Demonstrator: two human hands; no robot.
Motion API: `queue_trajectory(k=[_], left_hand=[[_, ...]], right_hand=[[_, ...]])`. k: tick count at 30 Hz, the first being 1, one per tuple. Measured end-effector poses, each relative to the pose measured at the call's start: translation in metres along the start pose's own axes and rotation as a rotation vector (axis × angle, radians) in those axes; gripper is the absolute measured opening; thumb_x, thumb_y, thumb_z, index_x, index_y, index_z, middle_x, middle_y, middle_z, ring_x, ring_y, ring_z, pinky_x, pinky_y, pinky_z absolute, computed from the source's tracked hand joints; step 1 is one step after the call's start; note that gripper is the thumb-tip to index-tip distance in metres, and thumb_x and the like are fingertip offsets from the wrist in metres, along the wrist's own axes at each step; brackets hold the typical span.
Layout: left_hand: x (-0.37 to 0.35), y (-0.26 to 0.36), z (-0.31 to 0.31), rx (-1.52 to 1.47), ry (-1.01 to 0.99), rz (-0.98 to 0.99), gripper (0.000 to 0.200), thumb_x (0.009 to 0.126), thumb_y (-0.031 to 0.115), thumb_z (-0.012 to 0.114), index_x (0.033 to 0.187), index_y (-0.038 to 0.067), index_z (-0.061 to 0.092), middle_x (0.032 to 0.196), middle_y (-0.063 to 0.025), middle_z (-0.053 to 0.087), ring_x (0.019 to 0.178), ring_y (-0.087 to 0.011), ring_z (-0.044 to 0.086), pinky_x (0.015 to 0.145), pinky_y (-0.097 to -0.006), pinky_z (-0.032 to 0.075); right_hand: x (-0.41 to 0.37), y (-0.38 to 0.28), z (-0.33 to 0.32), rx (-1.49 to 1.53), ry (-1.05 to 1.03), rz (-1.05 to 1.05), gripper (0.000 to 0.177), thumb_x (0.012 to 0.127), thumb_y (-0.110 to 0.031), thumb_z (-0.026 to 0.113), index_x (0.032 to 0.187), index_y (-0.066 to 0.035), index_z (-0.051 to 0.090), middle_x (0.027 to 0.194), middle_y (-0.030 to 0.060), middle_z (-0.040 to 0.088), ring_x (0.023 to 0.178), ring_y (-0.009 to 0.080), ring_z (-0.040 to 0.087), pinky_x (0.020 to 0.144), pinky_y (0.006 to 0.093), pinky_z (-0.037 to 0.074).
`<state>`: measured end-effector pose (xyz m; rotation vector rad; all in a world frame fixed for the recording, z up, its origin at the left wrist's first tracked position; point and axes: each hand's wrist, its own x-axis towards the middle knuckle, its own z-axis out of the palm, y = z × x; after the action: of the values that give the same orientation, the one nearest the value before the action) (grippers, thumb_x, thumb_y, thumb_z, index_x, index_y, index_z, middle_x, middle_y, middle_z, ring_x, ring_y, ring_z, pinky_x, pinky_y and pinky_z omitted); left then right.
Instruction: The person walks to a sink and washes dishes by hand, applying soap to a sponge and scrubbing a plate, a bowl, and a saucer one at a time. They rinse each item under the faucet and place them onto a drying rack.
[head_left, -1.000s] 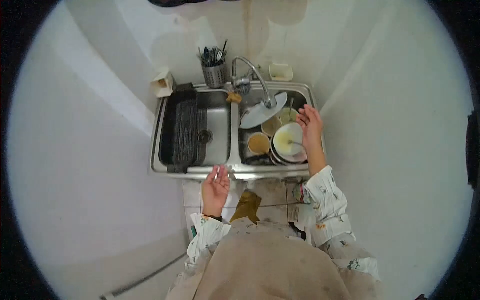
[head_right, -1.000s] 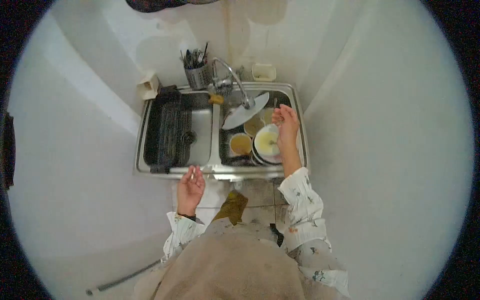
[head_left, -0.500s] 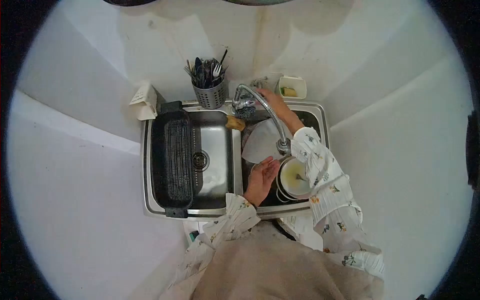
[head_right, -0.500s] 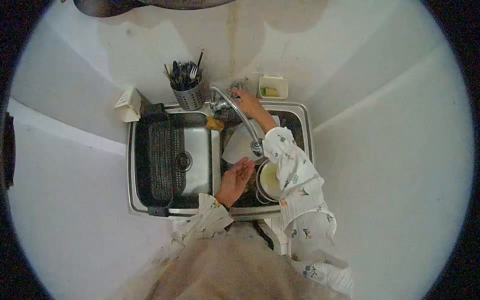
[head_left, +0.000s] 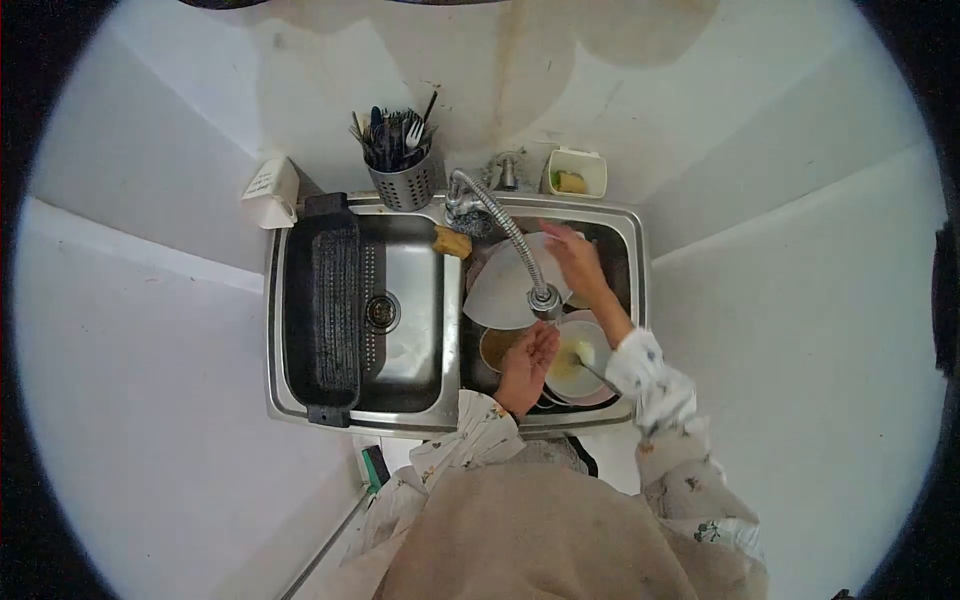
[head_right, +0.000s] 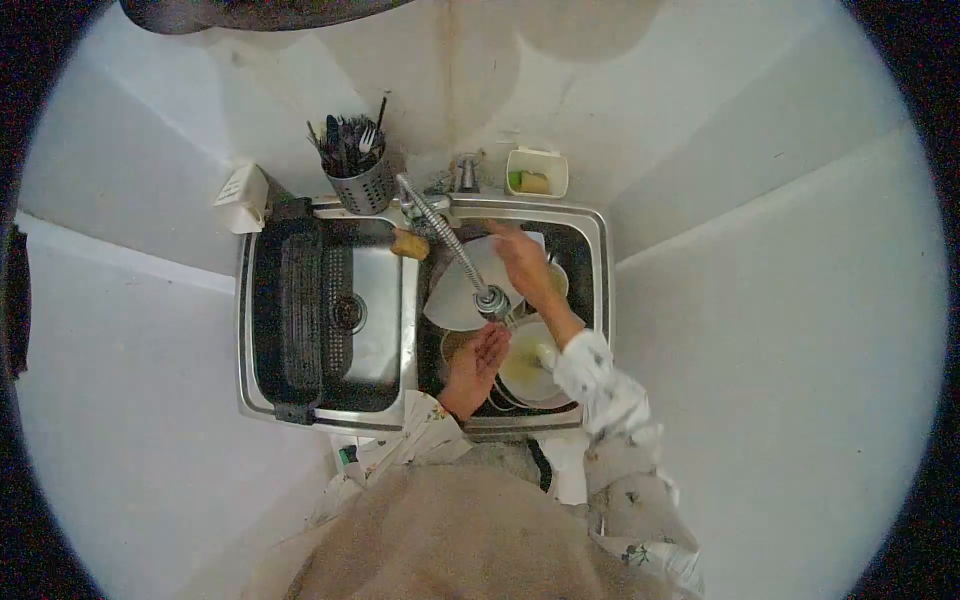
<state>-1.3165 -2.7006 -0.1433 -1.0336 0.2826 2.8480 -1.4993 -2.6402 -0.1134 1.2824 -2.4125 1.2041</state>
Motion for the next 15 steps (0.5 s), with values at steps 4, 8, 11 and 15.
queue_trajectory(k=[4,8,11,15], left_hand=[[-0.001,-0.004,0.004,-0.036,0.018,0.13,0.027,0.093,0.016,0.043,0.115,0.0,0.046,0.106,-0.0099,0.053,0.104,-0.0204,0.052,0.094,-0.0316,0.044],[0.006,-0.002,0.013,0.002,0.047,0.2,0.026,0.093,0.018,0.044,0.112,0.002,0.049,0.104,-0.0079,0.054,0.1,-0.0182,0.053,0.093,-0.0303,0.044],[0.011,-0.003,0.02,0.024,-0.035,0.249,0.023,0.093,0.019,0.044,0.108,0.004,0.051,0.101,-0.0064,0.055,0.096,-0.0168,0.053,0.089,-0.0294,0.045],[0.027,-0.004,0.015,-0.045,-0.049,0.234,0.021,0.092,0.015,0.042,0.102,0.003,0.055,0.102,-0.0084,0.059,0.093,-0.0202,0.057,0.084,-0.0323,0.047]], right_hand=[[-0.065,-0.054,-0.04,0.947,0.31,0.907,0.025,0.089,-0.007,0.047,0.11,0.005,0.052,0.108,0.0126,0.057,0.101,0.0222,0.056,0.091,0.0288,0.043],[-0.082,-0.078,-0.024,1.193,0.391,0.993,0.026,0.09,-0.008,0.047,0.111,0.006,0.054,0.105,0.0152,0.06,0.093,0.0222,0.059,0.083,0.0312,0.049],[-0.081,-0.072,-0.016,1.35,0.427,1.023,0.032,0.089,-0.003,0.043,0.119,0.007,0.047,0.114,0.0156,0.055,0.101,0.0234,0.056,0.09,0.0305,0.045],[-0.08,-0.063,-0.008,1.333,0.323,1.074,0.027,0.085,0.001,0.049,0.11,0.007,0.055,0.104,0.0146,0.061,0.094,0.0214,0.06,0.081,0.0287,0.049]])
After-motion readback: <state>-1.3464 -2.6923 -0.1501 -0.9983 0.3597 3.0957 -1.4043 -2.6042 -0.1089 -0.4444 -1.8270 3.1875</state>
